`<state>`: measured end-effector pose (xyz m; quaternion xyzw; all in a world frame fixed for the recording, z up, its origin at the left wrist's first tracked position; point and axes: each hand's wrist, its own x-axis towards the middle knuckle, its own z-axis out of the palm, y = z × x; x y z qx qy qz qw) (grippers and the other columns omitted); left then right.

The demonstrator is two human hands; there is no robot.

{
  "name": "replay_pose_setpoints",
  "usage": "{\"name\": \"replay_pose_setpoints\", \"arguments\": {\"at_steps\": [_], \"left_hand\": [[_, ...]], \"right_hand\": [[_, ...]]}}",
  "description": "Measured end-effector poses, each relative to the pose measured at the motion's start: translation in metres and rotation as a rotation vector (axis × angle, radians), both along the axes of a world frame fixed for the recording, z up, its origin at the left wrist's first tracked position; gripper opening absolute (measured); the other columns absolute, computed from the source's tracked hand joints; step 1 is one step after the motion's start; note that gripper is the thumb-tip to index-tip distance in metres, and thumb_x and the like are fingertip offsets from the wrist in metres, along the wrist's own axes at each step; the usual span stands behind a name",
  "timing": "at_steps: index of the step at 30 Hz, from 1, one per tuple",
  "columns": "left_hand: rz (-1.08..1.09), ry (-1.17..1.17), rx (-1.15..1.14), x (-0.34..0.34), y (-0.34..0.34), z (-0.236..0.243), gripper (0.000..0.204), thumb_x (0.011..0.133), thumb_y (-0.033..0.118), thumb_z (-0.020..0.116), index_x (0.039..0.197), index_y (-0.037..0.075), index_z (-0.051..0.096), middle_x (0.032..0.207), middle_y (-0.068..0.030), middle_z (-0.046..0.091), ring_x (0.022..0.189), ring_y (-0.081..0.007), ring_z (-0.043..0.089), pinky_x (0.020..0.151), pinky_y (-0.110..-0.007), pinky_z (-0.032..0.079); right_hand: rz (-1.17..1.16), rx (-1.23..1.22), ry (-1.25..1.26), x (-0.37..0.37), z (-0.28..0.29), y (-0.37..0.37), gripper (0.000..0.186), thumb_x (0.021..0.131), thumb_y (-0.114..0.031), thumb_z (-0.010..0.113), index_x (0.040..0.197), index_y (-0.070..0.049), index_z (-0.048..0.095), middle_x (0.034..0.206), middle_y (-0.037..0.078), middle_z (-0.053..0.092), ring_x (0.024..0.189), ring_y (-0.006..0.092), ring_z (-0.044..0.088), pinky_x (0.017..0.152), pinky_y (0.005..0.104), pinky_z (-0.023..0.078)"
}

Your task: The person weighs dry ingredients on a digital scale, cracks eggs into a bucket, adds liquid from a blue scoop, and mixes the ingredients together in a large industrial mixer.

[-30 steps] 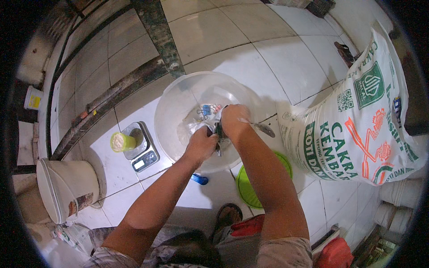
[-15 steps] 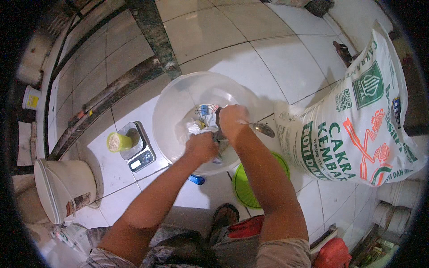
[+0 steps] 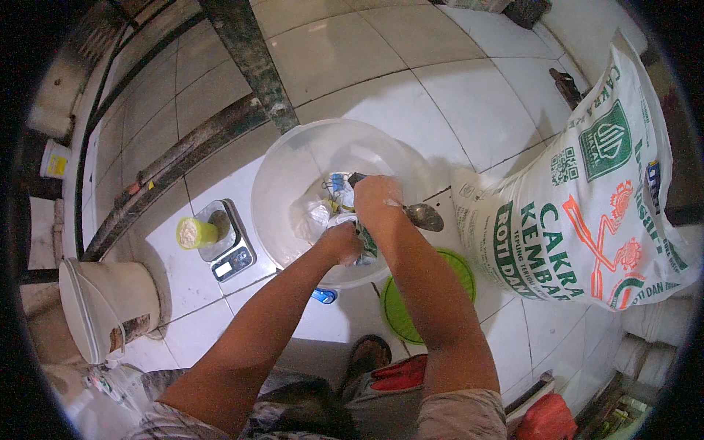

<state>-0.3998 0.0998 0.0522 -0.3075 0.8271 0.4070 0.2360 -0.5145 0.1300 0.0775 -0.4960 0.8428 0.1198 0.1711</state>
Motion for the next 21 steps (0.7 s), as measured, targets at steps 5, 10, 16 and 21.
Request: {"name": "replay_pose_setpoints", "arguments": {"at_steps": [5, 10, 16, 21], "left_hand": [[0.026, 0.034, 0.196, -0.002, -0.013, -0.027, 0.03, 0.074, 0.021, 0.054, 0.089, -0.004, 0.063, 0.093, -0.0214, 0.063, 0.088, -0.032, 0.063, 0.075, -0.04, 0.049], [-0.467, 0.224, 0.175, 0.011, -0.04, -0.047, 0.033, 0.078, 0.027, 0.054, 0.093, -0.001, 0.063, 0.084, -0.0168, 0.062, 0.08, -0.0241, 0.062, 0.069, -0.035, 0.048], [-0.356, 0.194, 0.206, 0.012, -0.042, -0.031, 0.038, 0.069, 0.028, 0.062, 0.094, 0.0, 0.065, 0.091, -0.0184, 0.065, 0.085, -0.0308, 0.062, 0.073, -0.038, 0.047], [-0.47, -0.182, 0.257, -0.001, -0.083, -0.004, 0.047, 0.07, 0.033, 0.064, 0.105, 0.002, 0.06, 0.1, -0.0199, 0.062, 0.083, -0.0263, 0.062, 0.073, -0.037, 0.049]], "right_hand": [[-0.008, -0.036, 0.014, 0.002, -0.012, 0.001, 0.02, 0.079, -0.014, 0.052, 0.086, -0.005, 0.069, 0.088, 0.017, 0.066, 0.083, 0.0304, 0.066, 0.073, 0.0403, 0.052], [-0.087, -0.187, -0.025, 0.008, 0.012, 0.009, 0.025, 0.081, -0.022, 0.053, 0.087, -0.004, 0.069, 0.088, 0.017, 0.066, 0.084, 0.0297, 0.065, 0.075, 0.0391, 0.051], [0.015, 0.182, -0.325, 0.026, 0.044, 0.037, 0.032, 0.074, -0.031, 0.059, 0.085, -0.003, 0.069, 0.083, 0.018, 0.066, 0.083, 0.0339, 0.064, 0.076, 0.0394, 0.051], [0.149, 0.074, -0.236, 0.042, 0.019, 0.038, 0.028, 0.075, -0.028, 0.059, 0.081, -0.002, 0.069, 0.079, 0.018, 0.066, 0.077, 0.033, 0.065, 0.071, 0.0422, 0.051]]}}
